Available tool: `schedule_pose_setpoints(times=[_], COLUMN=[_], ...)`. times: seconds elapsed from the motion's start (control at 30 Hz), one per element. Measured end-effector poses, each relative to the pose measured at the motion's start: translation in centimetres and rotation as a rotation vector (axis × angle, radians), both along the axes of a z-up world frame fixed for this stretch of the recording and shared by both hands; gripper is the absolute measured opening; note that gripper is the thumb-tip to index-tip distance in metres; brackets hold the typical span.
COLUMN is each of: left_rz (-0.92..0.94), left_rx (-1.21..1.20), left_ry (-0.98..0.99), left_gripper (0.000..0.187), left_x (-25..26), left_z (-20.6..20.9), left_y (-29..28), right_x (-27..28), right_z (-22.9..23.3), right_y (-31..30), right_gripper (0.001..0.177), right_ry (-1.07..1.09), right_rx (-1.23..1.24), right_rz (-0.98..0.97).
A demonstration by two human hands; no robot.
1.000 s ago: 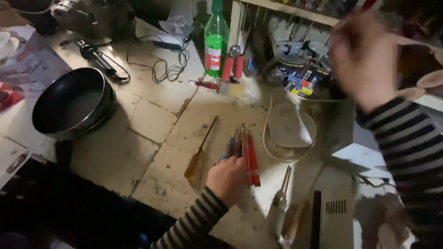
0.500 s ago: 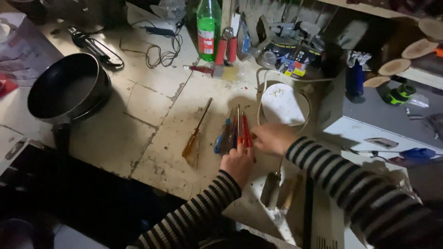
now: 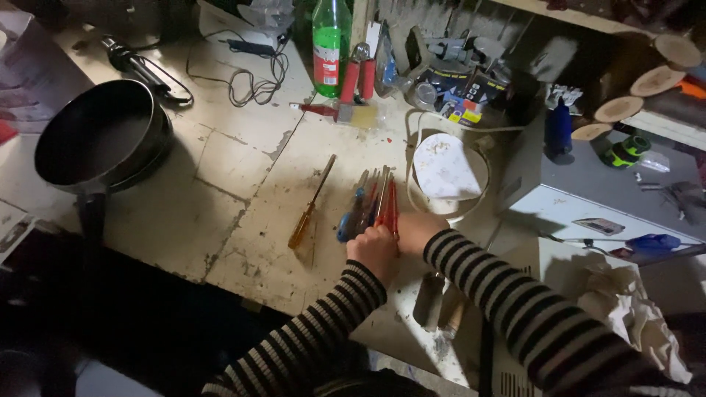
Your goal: The person picks up screwdrivers and other hand tools from the workbench one at a time and places them upright into a wall-mounted rack above the bench. They then pick up a hammer and wipe its handle and head with a cloth before setting it down.
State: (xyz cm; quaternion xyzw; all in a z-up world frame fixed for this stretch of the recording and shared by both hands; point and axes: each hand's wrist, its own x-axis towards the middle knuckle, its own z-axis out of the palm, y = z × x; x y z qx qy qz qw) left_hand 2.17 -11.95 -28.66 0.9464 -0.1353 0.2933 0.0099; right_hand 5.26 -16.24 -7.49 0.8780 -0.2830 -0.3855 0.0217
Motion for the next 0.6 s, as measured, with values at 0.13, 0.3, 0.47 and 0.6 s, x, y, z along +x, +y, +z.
schedule_pose_setpoints(times=[0.13,0.3,0.47,0.6], left_rz=[-0.037,-0.047,-0.024,-0.005], left_rx=[-0.027,0.061,-0.038,-0.008], left_ry=[0.037,0.047,0.181,0.331], left_gripper=[0.026,0.013,0.017,0.015], left_x=[-0.6,-0.2,0.3,1.2], left_z=[2.6,0.7,0.0,0.9], left_y=[0.8,0.8,0.3,0.8], right_x=[-1.7,-1.0,-1.9,-1.2], right_z=[-6.2,-7.5,2.3,8.0], right_y=[-6.0,-7.5,-7.3,-8.5], right_gripper=[0.03,0.039,0.04,0.037], right_ry=[-0.23,-0.338,-0.376,-0.376], right_rx=[0.167,0.274,0.296,-0.005], right_rz=[0.675,0.526,0.504,0.541])
